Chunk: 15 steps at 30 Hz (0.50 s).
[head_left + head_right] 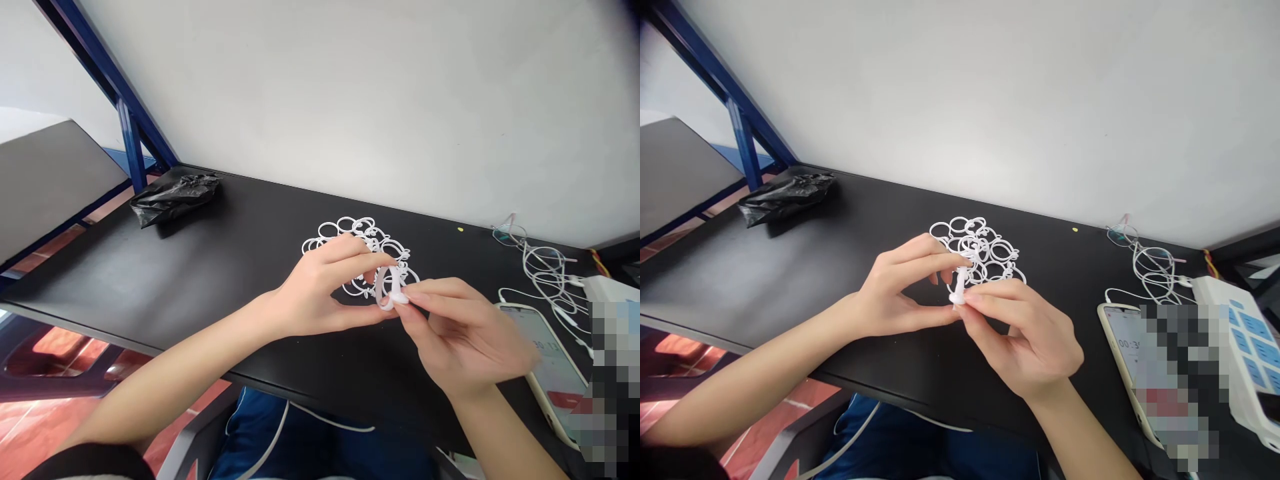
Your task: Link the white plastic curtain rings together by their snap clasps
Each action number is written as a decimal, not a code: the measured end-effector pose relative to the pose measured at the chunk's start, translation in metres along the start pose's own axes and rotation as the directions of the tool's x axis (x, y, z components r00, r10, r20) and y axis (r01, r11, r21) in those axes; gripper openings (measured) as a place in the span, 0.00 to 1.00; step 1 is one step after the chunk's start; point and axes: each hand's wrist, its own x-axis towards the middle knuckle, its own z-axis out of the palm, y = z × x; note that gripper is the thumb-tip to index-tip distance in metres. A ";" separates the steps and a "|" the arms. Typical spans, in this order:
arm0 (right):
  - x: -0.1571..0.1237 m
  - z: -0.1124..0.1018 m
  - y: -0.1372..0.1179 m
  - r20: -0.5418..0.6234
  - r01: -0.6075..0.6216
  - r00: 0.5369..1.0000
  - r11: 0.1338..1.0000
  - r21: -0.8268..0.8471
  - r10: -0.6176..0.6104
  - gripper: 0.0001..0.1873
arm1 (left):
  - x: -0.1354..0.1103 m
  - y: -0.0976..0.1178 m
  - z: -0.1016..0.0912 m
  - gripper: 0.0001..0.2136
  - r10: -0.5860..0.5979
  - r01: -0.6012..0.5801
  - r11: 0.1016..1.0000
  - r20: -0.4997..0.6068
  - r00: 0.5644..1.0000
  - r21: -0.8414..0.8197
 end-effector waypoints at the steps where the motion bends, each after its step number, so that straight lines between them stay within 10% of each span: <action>1: 0.001 0.000 0.000 0.002 0.018 1.000 1.000 -0.009 -0.018 0.19 | 0.000 0.000 0.000 0.15 0.004 -0.004 1.000 0.002 1.000 0.008; 15: 0.004 0.003 0.000 -0.004 0.067 0.998 0.998 -0.007 -0.067 0.20 | -0.002 0.000 0.001 0.13 0.018 -0.012 0.994 -0.050 0.999 0.109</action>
